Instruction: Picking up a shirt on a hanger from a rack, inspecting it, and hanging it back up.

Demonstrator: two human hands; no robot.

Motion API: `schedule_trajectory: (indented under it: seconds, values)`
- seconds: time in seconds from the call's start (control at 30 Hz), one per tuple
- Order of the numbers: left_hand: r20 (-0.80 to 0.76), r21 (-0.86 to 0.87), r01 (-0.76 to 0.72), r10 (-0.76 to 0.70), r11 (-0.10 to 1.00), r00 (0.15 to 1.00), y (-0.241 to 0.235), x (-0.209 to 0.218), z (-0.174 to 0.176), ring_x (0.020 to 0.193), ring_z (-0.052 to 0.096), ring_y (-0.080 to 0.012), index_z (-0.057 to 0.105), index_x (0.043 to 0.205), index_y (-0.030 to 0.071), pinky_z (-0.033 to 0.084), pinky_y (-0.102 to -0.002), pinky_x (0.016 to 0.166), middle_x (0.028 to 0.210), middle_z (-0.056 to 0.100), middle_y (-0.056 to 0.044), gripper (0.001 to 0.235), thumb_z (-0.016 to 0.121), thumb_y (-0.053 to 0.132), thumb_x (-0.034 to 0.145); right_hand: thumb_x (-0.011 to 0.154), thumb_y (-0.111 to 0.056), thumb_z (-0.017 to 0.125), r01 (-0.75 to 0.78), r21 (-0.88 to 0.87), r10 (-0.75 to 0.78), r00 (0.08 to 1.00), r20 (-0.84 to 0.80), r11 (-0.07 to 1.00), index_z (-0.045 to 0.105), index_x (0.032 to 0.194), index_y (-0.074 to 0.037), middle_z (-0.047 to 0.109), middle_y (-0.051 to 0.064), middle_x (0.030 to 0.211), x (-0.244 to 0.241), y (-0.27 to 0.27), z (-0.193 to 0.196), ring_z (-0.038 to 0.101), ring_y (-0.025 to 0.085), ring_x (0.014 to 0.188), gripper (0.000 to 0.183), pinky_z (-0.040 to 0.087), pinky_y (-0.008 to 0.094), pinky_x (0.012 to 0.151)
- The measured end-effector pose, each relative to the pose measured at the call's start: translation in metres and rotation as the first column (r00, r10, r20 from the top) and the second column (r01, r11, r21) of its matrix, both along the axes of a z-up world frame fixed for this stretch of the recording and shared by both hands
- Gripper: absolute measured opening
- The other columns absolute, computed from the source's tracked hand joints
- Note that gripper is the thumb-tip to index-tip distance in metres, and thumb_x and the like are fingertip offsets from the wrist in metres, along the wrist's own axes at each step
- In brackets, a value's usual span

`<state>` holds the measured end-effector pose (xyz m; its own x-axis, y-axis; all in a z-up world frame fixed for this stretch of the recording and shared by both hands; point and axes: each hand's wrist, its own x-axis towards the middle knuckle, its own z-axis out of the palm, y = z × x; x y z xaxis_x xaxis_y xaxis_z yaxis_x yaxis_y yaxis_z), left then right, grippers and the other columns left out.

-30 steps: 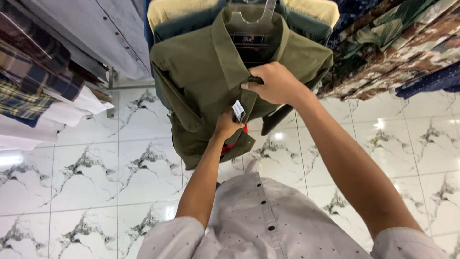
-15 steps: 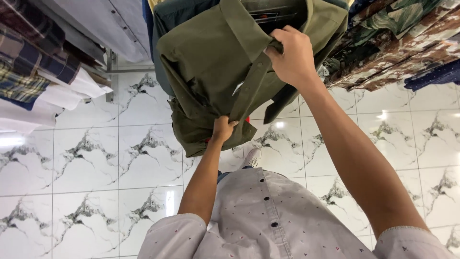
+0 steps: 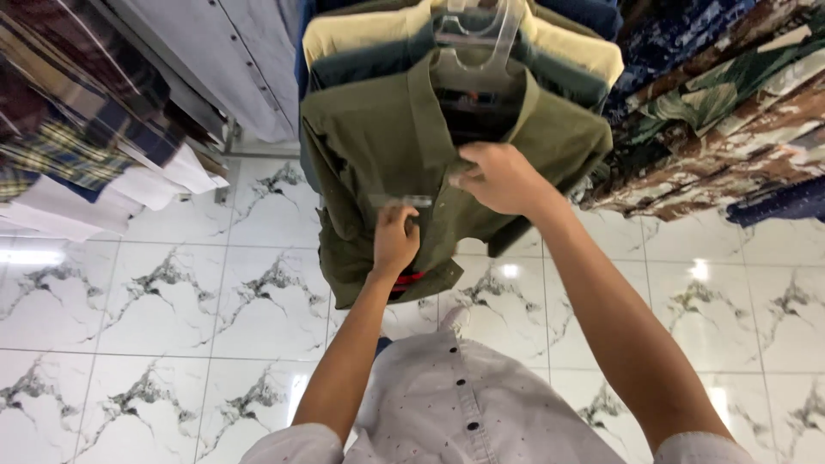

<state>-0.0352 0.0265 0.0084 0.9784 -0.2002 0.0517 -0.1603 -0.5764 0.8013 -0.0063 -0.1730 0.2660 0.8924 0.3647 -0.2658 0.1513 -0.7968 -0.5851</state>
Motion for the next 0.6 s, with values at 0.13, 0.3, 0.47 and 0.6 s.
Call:
schedule_trajectory:
  seconds: [0.13,0.3,0.47,0.6]
  values:
    - [0.743,-0.085,-0.263,0.237,0.961,0.626,0.03,0.055,0.064,0.089,0.059,-0.0295,0.061,0.08,0.015,0.05,-0.04,0.078,0.094,0.058,-0.007,0.014,0.068,0.003,0.08,0.099,0.0,0.07,0.022,0.189,-0.122,0.832,0.541,0.982,0.073,0.124,0.001,0.07,0.018,0.112,0.005,-0.045,0.001,0.071,0.041,0.105,0.025,0.06,0.054,0.086]
    - [0.713,0.191,-0.171,-0.017,0.967,0.701,0.073,0.092,0.206,0.138,0.045,-0.0408,0.055,0.15,0.01,0.035,-0.052,0.111,0.144,0.052,-0.016,0.063,0.082,0.013,0.093,0.106,-0.003,0.064,0.116,0.124,-0.168,0.77,0.615,0.985,0.053,0.146,0.013,0.058,0.033,0.13,0.018,-0.082,0.016,0.058,0.054,0.123,0.044,0.05,0.067,0.096]
    - [0.336,0.375,-0.014,-0.121,0.927,0.934,0.095,0.135,0.206,0.123,0.055,-0.0442,0.058,0.142,0.01,0.043,-0.064,0.098,0.131,0.059,-0.016,0.037,0.062,0.017,0.106,0.113,-0.019,0.062,0.226,0.061,-0.218,0.783,0.583,0.972,0.067,0.126,0.002,0.067,0.021,0.102,0.054,-0.127,-0.047,0.069,0.04,0.093,0.025,0.058,0.051,0.07]
    - [0.24,0.126,-0.095,0.062,0.988,0.969,0.117,0.16,0.168,0.096,0.07,-0.0398,0.067,0.119,0.007,0.055,-0.053,0.085,0.106,0.067,-0.015,0.016,0.064,0.009,0.104,0.098,-0.018,0.08,0.384,0.095,-0.391,0.84,0.376,0.918,0.066,0.118,0.0,0.068,0.026,0.108,0.048,-0.153,-0.048,0.067,0.049,0.106,0.03,0.058,0.063,0.081]
